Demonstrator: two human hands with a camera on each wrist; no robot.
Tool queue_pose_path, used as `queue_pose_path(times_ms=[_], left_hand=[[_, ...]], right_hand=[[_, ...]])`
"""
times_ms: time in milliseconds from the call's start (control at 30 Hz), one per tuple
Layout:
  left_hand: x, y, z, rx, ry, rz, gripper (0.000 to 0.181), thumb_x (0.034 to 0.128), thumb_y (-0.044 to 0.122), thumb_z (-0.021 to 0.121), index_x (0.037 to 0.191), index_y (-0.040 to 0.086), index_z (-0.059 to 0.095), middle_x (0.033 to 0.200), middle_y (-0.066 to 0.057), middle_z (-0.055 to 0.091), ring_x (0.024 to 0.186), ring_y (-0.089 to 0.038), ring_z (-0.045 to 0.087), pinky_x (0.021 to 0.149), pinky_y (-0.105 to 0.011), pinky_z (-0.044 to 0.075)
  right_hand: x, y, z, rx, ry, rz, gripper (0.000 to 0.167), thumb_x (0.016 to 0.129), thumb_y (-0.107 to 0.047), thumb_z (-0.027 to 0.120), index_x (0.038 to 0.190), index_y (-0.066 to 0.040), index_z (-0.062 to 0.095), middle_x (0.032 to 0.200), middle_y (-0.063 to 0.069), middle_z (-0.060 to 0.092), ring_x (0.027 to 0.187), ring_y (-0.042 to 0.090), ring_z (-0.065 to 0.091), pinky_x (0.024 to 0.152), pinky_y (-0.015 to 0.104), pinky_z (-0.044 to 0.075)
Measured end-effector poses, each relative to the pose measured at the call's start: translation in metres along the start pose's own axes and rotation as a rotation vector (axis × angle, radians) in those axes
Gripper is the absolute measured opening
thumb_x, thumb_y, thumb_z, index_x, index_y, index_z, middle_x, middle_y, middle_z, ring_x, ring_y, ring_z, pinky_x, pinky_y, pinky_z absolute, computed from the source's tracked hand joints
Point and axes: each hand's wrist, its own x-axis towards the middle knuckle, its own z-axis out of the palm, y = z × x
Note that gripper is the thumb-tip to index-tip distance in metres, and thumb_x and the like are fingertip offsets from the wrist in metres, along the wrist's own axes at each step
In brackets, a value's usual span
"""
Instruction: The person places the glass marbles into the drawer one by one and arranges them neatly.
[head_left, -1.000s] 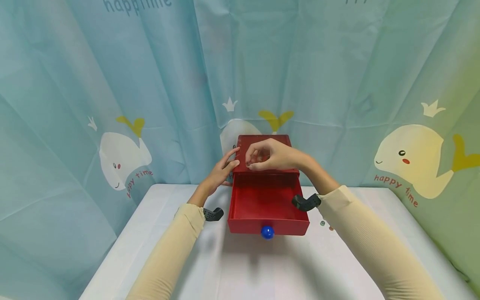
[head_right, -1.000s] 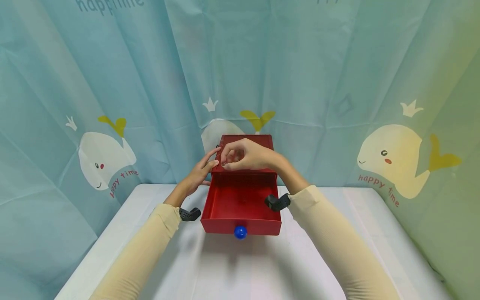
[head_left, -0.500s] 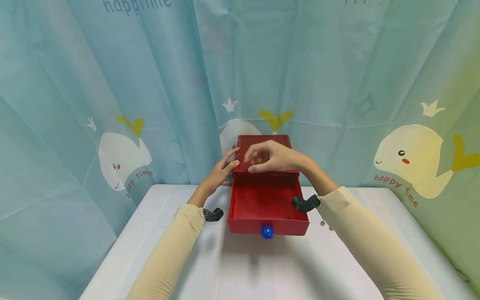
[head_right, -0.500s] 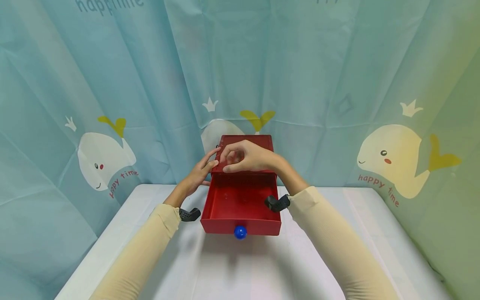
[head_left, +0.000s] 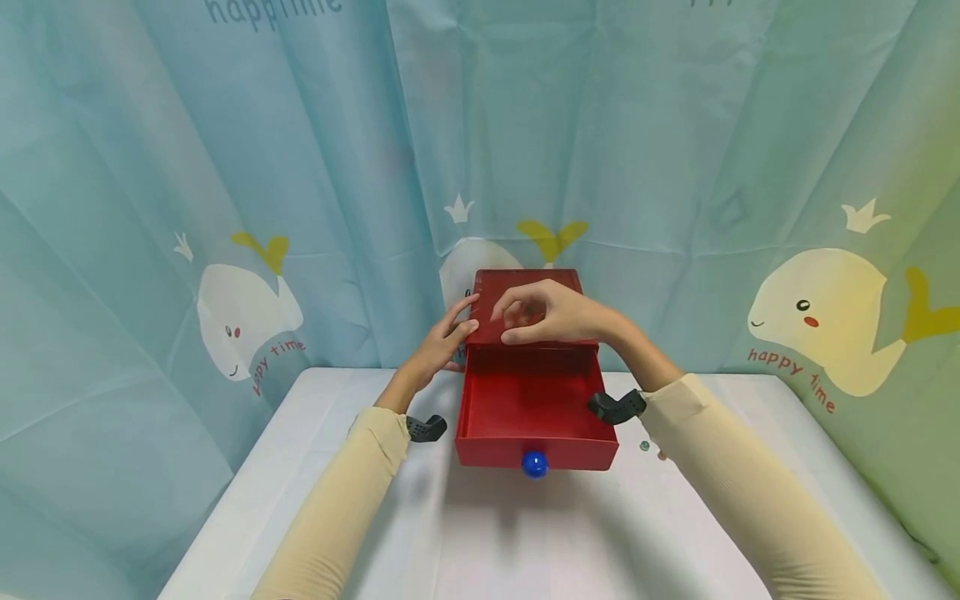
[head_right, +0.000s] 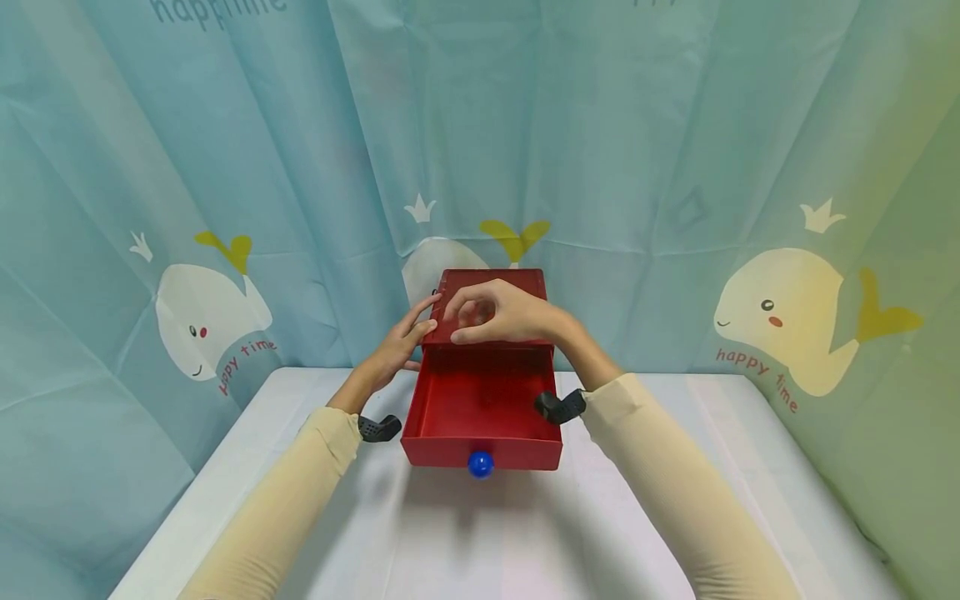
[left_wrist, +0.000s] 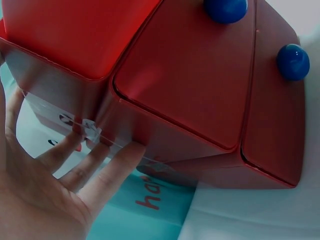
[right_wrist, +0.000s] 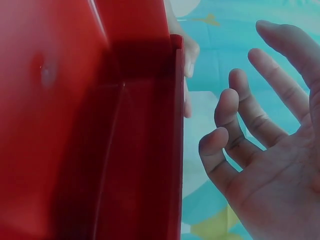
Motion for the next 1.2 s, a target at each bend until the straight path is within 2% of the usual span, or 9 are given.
queue_pose_path(times_ms=[200, 400, 533, 700, 967, 1200], left_hand=[[0.000, 0.001, 0.001, -0.004, -0.005, -0.014, 0.062, 0.1013, 0.050, 0.053, 0.159, 0.046, 0.031, 0.161, -0.008, 0.040, 0.136, -0.034, 0.051, 0.089, -0.061, 0.056], [-0.002, 0.002, -0.002, -0.019, -0.011, -0.006, 0.062, 0.1011, 0.049, 0.052, 0.159, 0.045, 0.030, 0.161, -0.009, 0.038, 0.137, -0.035, 0.049, 0.089, -0.062, 0.056], [-0.004, 0.004, -0.005, -0.024, -0.007, 0.003, 0.062, 0.1009, 0.048, 0.052, 0.159, 0.044, 0.031, 0.161, -0.010, 0.039, 0.137, -0.036, 0.049, 0.089, -0.062, 0.056], [-0.005, 0.004, -0.005, -0.028, -0.013, -0.002, 0.061, 0.1001, 0.049, 0.054, 0.157, 0.048, 0.032, 0.161, -0.007, 0.039, 0.140, -0.031, 0.048, 0.089, -0.062, 0.055], [-0.008, 0.004, -0.003, -0.018, -0.011, 0.005, 0.062, 0.1006, 0.048, 0.054, 0.158, 0.047, 0.032, 0.160, -0.009, 0.041, 0.138, -0.032, 0.049, 0.088, -0.061, 0.056], [-0.009, 0.003, -0.001, -0.018, -0.016, 0.010, 0.061, 0.1010, 0.048, 0.053, 0.158, 0.048, 0.031, 0.160, -0.008, 0.040, 0.139, -0.032, 0.048, 0.088, -0.062, 0.056]], right_hand=[[-0.011, 0.001, -0.007, -0.001, 0.039, 0.024, 0.039, 0.090, -0.021, 0.078, 0.125, -0.008, 0.068, 0.096, 0.004, 0.069, 0.086, 0.025, 0.067, 0.079, 0.042, 0.059], [-0.027, 0.002, -0.016, -0.016, 0.102, 0.077, 0.039, 0.092, -0.021, 0.078, 0.128, -0.010, 0.067, 0.096, 0.005, 0.069, 0.083, 0.025, 0.066, 0.076, 0.037, 0.058], [-0.041, 0.003, -0.025, -0.039, 0.157, 0.085, 0.037, 0.092, -0.020, 0.078, 0.126, -0.014, 0.067, 0.096, 0.005, 0.068, 0.082, 0.025, 0.064, 0.073, 0.034, 0.056], [-0.062, 0.007, -0.032, -0.055, 0.213, 0.086, 0.036, 0.091, -0.017, 0.079, 0.125, -0.015, 0.068, 0.097, 0.005, 0.067, 0.085, 0.024, 0.063, 0.071, 0.032, 0.058], [-0.092, 0.012, -0.036, -0.040, 0.248, 0.143, 0.035, 0.091, -0.014, 0.079, 0.124, -0.016, 0.069, 0.099, 0.006, 0.067, 0.081, 0.025, 0.066, 0.068, 0.034, 0.059], [-0.121, 0.020, -0.037, -0.035, 0.258, 0.150, 0.037, 0.092, -0.012, 0.078, 0.127, -0.014, 0.067, 0.096, 0.006, 0.066, 0.075, 0.024, 0.065, 0.064, 0.032, 0.057]])
